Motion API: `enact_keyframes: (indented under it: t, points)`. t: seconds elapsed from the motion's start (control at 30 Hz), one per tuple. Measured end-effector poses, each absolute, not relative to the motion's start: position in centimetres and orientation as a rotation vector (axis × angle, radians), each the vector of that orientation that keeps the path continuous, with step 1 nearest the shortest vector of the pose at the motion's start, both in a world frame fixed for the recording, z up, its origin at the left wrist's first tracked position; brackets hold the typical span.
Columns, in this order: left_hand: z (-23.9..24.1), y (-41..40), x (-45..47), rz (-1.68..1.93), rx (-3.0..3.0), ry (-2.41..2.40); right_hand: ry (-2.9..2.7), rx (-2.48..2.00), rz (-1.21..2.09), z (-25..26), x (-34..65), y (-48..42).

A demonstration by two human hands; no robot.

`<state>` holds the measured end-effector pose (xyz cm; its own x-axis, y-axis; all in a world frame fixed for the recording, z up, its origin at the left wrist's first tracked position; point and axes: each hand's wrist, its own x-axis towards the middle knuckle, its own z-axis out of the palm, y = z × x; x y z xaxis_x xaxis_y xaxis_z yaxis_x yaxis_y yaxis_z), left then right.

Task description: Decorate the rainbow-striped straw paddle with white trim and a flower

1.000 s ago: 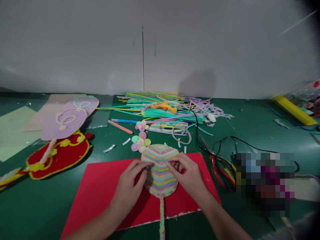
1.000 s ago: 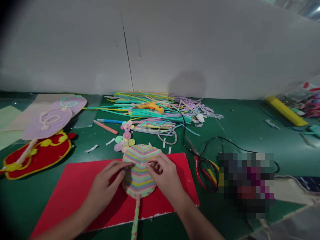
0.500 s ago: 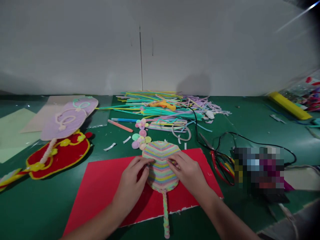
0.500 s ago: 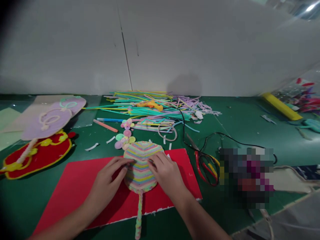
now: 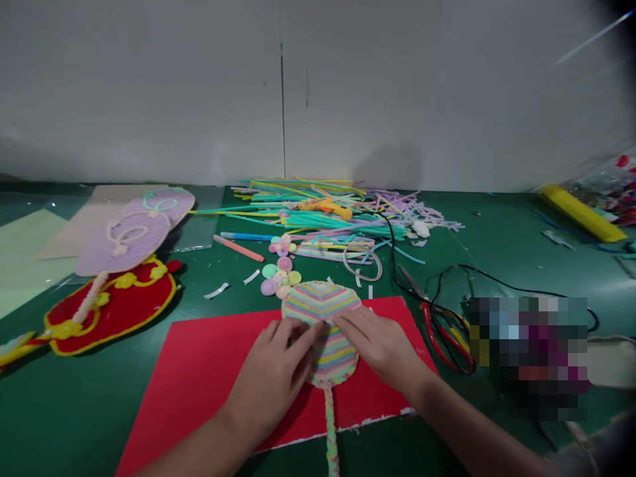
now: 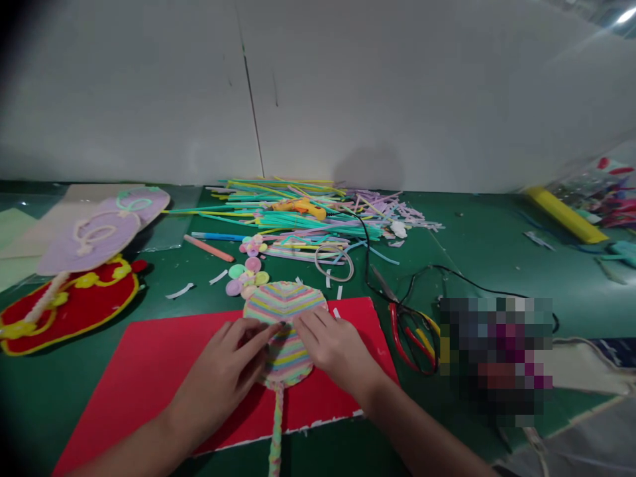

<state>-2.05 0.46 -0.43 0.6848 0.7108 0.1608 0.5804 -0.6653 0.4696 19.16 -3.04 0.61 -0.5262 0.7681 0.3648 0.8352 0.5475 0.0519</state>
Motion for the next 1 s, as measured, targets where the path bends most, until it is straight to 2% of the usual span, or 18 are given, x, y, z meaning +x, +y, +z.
enact_keyframes:
  t: [0.23,0.5,0.6,0.8,1.0]
  points:
    - [0.0,0.7,-1.5,0.263,2.633,0.994,-2.547,-1.247,-0.33,0.6,19.5,-2.9]
    - [0.1,0.8,-1.4,0.236,2.634,0.988,-2.642,-1.173,-0.34,0.4,20.2,-2.6]
    - [0.1,0.8,-1.4,0.23,2.64,0.996,-2.515,-1.272,-0.077,0.3,20.9,-2.6]
    - [0.1,0.6,-1.4,0.216,2.687,1.007,-1.76,-1.699,0.635,0.9,20.0,-1.2]
    - [0.2,0.4,-1.3,0.178,2.729,1.003,-1.639,-1.704,0.813,2.1,18.0,-0.4]
